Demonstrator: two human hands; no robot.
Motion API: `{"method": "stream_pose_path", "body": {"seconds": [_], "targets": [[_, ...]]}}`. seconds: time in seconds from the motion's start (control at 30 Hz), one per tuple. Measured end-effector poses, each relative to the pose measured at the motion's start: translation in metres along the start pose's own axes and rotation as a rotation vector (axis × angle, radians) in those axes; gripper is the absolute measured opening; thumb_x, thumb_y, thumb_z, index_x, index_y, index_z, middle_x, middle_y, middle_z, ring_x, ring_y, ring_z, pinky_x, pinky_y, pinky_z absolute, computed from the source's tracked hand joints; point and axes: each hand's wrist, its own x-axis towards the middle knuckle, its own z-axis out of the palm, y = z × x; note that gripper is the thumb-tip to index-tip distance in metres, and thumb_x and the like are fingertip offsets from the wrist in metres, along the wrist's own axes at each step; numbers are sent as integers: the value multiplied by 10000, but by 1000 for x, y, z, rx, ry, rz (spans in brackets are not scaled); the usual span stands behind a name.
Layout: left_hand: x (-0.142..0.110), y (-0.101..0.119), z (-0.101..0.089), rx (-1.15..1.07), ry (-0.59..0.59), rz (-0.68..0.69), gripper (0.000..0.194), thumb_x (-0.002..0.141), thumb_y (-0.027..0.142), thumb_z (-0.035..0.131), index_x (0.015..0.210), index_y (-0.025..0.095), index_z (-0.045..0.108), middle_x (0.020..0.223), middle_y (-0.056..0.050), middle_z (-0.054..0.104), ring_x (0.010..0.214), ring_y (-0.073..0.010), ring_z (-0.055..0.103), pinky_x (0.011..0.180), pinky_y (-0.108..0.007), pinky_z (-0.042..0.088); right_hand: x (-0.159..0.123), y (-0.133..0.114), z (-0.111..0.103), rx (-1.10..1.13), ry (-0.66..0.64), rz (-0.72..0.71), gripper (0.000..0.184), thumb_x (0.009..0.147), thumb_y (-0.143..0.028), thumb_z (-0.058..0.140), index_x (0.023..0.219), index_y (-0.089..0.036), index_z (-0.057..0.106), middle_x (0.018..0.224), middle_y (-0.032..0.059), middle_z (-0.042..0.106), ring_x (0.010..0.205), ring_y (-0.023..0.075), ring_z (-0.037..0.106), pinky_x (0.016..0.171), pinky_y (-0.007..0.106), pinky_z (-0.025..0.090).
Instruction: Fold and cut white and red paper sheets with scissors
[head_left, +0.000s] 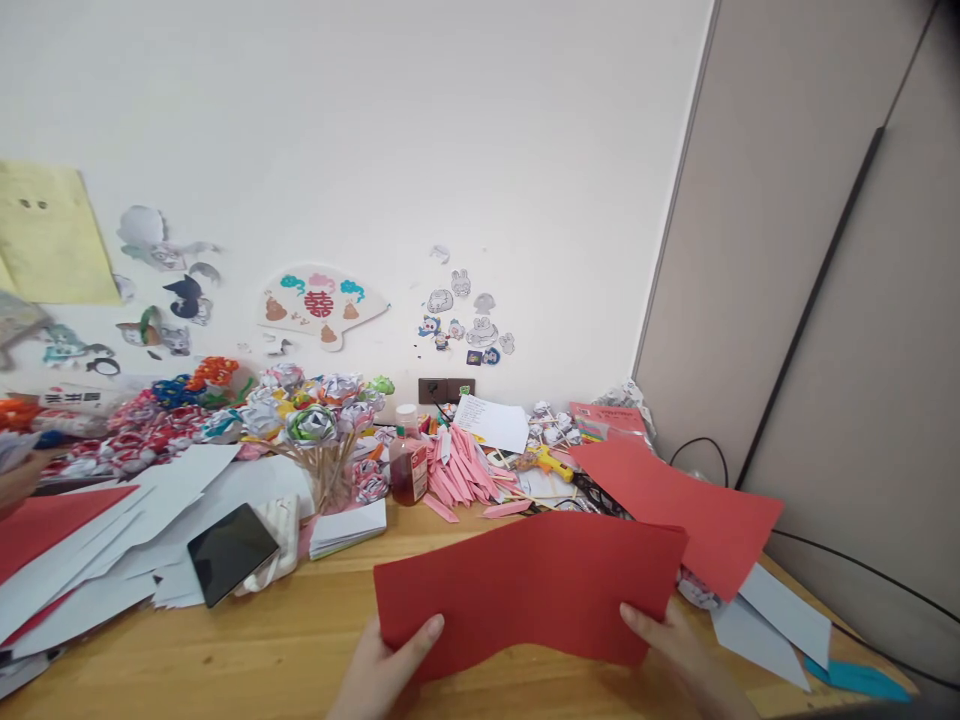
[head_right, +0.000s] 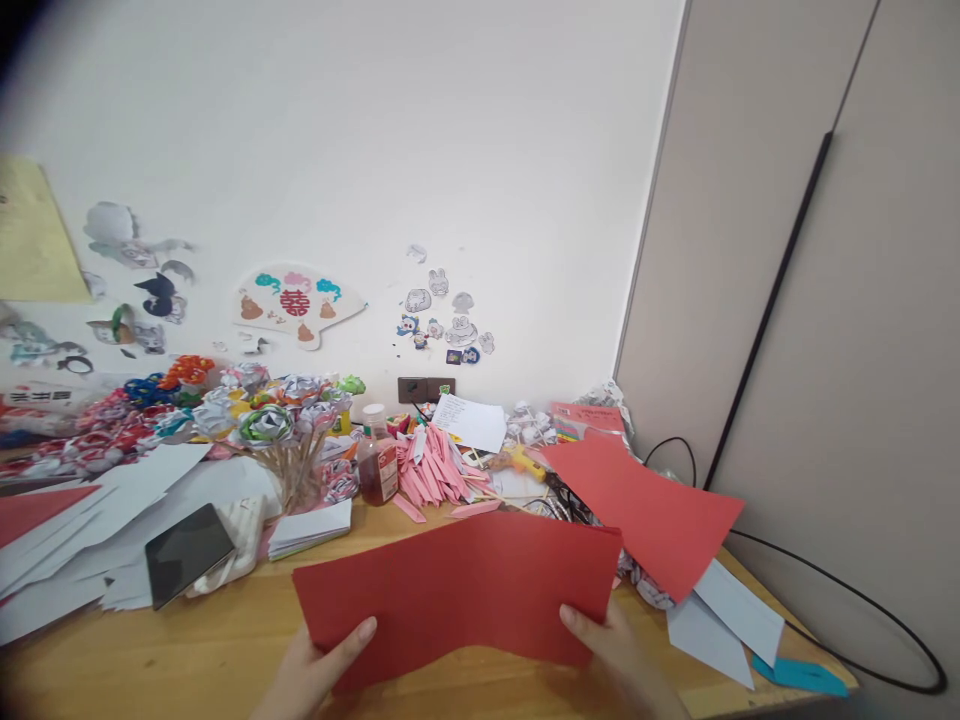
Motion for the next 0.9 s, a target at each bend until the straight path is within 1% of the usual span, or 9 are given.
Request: {"method": "stream_pose_path", "body": {"seconds": [0.13,0.3,0.43,0.53,0.63,0.7,0.83,0.87,0.9], "targets": [[5,-8,-2,40,-87,10,515,523,544,691,847,144,675,935,-99,709,904,-295,627,793,-358,513,1,-12,6,-20,-63,80,480,563,-480,722,957,-218,638,1047,95,654,992,290,579,862,418,459],[14,-14,-5,97,-67,-15,532,569,592,628,838,134,666,928,-104,709,883,-299,631,721,-340,531,0,-11,14,-27,-55,82,541,585,-541,683,997,-197,616,1096,101,629,1030,296,558,869,407,455],[18,12,-10,228,-134,-78,518,561,614,613,746,132,658,756,-84,725,716,-283,656,582,-306,527,-1,-26,16,-62,-90,5,451,667,-500,642,976,-172,629,1097,114,624,1012,289,564,860,405,456],[25,37,-12,247,-214,-139,457,610,570,606,792,153,653,766,-57,725,756,-274,659,603,-296,526,-6,-42,19,-58,-155,33,425,685,-487,630,927,-138,651,1043,133,646,949,299,590,827,424,465],[38,52,-12,277,-311,-141,430,678,541,558,867,163,637,829,-63,721,802,-286,656,646,-336,525,-14,-45,28,29,-126,83,434,672,-468,650,939,-127,649,1005,123,663,925,292,604,820,419,467],[48,54,-9,419,-265,23,423,701,518,542,918,166,630,889,-78,710,843,-296,646,704,-364,512,-20,-35,36,104,-52,122,450,655,-468,663,936,-118,646,953,118,681,893,287,619,800,412,478],[46,30,3,770,40,567,574,730,462,540,1232,200,450,1123,-105,623,1078,-297,535,913,-429,396,-35,-3,47,201,168,160,470,611,-503,675,894,-128,651,939,112,689,905,293,620,792,390,491],[39,21,9,815,-15,689,626,728,457,552,1277,201,395,1192,-118,579,1108,-285,515,926,-415,390,-39,4,48,189,206,157,476,600,-515,675,882,-132,655,922,111,693,916,301,615,787,389,494],[30,11,17,832,-151,835,668,715,459,574,1297,200,372,1239,-129,542,1121,-276,507,911,-384,413,-44,11,49,169,224,152,480,597,-527,669,875,-135,658,901,110,697,922,309,612,780,392,499]]}}
